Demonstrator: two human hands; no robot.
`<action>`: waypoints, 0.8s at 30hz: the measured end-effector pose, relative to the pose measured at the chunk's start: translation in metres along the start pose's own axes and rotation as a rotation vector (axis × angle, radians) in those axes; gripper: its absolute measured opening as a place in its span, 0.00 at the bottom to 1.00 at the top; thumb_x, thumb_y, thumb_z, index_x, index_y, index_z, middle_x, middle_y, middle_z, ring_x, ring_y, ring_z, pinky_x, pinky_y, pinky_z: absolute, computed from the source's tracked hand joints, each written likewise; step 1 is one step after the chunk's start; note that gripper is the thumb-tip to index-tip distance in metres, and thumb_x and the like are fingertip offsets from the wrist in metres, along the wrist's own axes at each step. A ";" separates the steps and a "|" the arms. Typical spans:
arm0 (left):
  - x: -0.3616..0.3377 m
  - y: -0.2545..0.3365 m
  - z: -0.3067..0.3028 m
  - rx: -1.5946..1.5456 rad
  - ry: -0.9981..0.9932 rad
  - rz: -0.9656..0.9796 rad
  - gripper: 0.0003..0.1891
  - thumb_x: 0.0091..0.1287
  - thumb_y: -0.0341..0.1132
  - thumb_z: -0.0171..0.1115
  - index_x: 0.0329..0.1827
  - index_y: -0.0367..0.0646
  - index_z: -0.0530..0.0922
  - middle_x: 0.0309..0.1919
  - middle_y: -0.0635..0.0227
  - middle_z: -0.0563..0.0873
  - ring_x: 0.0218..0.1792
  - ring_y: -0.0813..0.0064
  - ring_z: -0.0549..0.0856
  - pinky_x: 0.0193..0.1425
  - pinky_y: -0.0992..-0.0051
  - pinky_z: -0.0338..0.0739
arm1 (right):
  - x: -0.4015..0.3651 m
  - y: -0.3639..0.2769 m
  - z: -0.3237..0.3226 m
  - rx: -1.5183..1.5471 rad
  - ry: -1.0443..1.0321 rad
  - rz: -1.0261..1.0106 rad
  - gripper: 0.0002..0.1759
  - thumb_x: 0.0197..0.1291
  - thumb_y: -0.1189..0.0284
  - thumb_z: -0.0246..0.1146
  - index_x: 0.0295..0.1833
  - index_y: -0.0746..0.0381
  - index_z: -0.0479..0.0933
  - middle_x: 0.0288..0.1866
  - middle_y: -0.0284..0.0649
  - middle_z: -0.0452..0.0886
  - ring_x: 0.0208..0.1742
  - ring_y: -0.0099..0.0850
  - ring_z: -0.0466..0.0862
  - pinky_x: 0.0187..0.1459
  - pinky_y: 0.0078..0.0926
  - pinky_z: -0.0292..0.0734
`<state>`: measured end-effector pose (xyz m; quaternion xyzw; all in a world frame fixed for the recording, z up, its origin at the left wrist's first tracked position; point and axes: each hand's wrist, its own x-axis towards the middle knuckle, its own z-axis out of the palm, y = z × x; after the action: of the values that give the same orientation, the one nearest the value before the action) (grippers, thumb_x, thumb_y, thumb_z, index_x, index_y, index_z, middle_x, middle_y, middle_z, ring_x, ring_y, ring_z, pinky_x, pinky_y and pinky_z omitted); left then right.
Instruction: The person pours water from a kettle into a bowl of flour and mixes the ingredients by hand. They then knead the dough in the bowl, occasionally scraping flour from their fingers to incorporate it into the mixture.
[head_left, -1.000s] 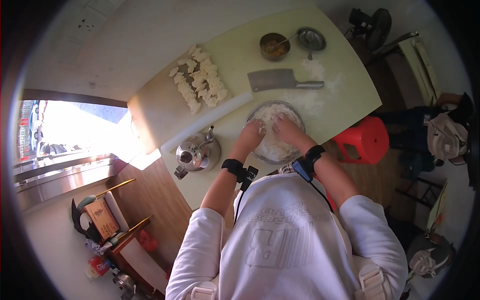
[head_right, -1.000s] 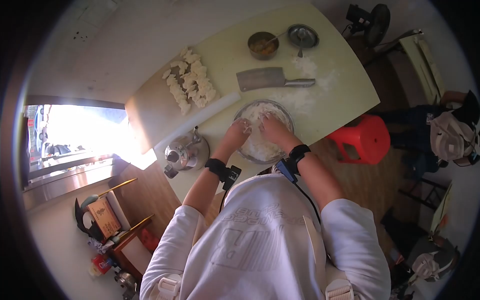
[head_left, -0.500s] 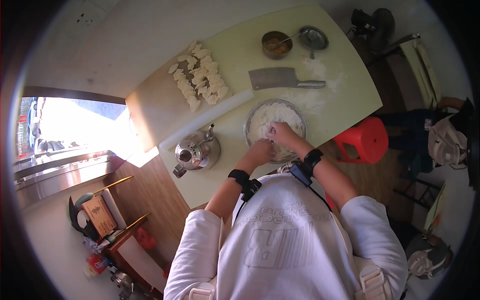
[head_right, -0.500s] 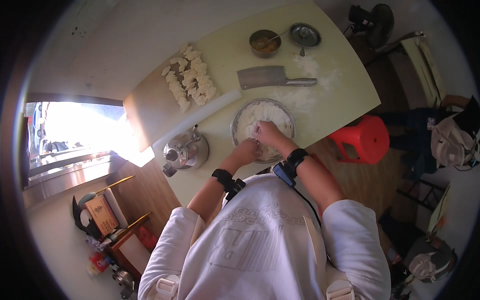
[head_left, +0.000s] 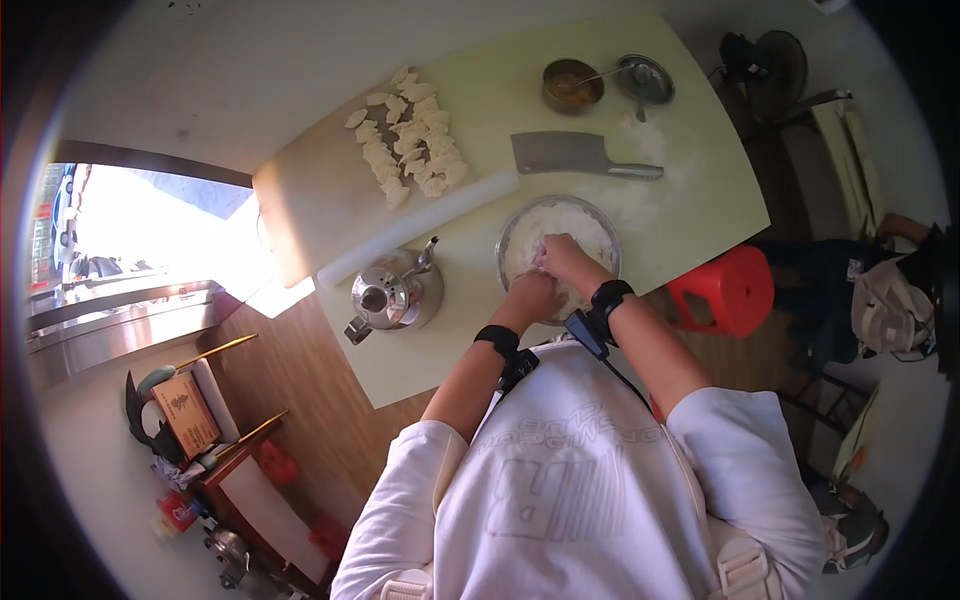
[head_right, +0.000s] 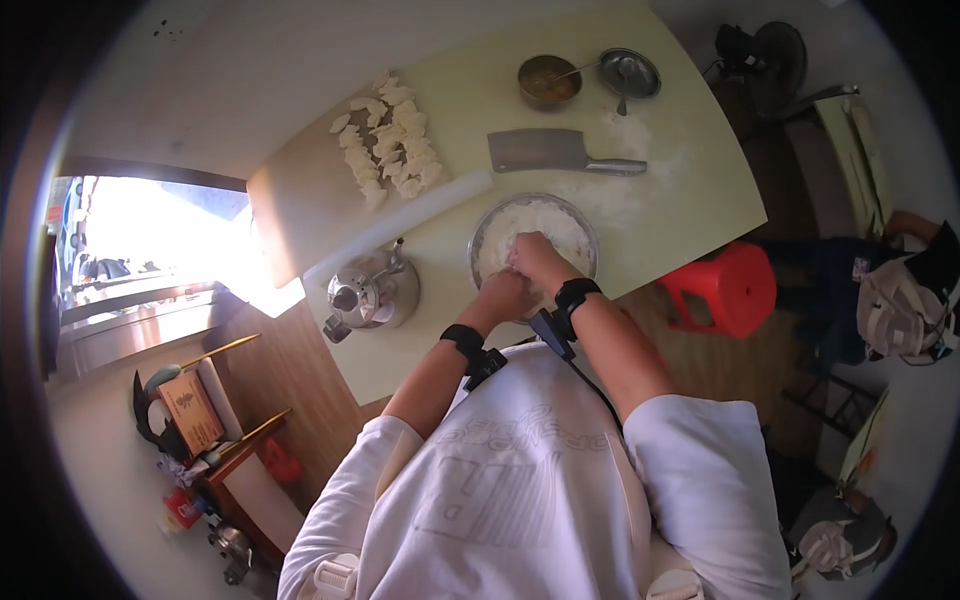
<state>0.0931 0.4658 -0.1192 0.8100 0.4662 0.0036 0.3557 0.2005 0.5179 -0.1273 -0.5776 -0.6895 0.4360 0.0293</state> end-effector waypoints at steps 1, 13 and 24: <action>0.001 0.003 -0.002 0.004 0.012 0.002 0.18 0.48 0.44 0.54 0.32 0.36 0.75 0.31 0.55 0.78 0.35 0.59 0.77 0.40 0.66 0.71 | 0.000 -0.002 -0.003 -0.007 0.007 -0.008 0.08 0.36 0.72 0.59 0.25 0.65 0.75 0.24 0.48 0.76 0.28 0.40 0.78 0.31 0.29 0.72; -0.039 0.007 -0.039 -0.284 0.082 -0.054 0.13 0.54 0.43 0.51 0.29 0.41 0.76 0.28 0.54 0.78 0.31 0.55 0.76 0.37 0.63 0.69 | -0.027 0.016 -0.041 0.404 -0.024 0.187 0.09 0.49 0.71 0.56 0.35 0.65 0.73 0.27 0.34 0.76 0.25 0.21 0.74 0.28 0.18 0.70; -0.032 0.010 -0.004 0.083 0.151 0.062 0.29 0.55 0.47 0.50 0.56 0.39 0.60 0.57 0.54 0.60 0.60 0.58 0.56 0.63 0.65 0.48 | -0.040 0.008 -0.019 1.250 0.004 0.333 0.15 0.55 0.63 0.48 0.45 0.58 0.68 0.42 0.37 0.72 0.44 0.30 0.72 0.40 0.34 0.68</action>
<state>0.0812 0.4406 -0.0994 0.8354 0.4663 0.0562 0.2854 0.2305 0.4957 -0.1020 -0.5518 -0.2065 0.7529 0.2934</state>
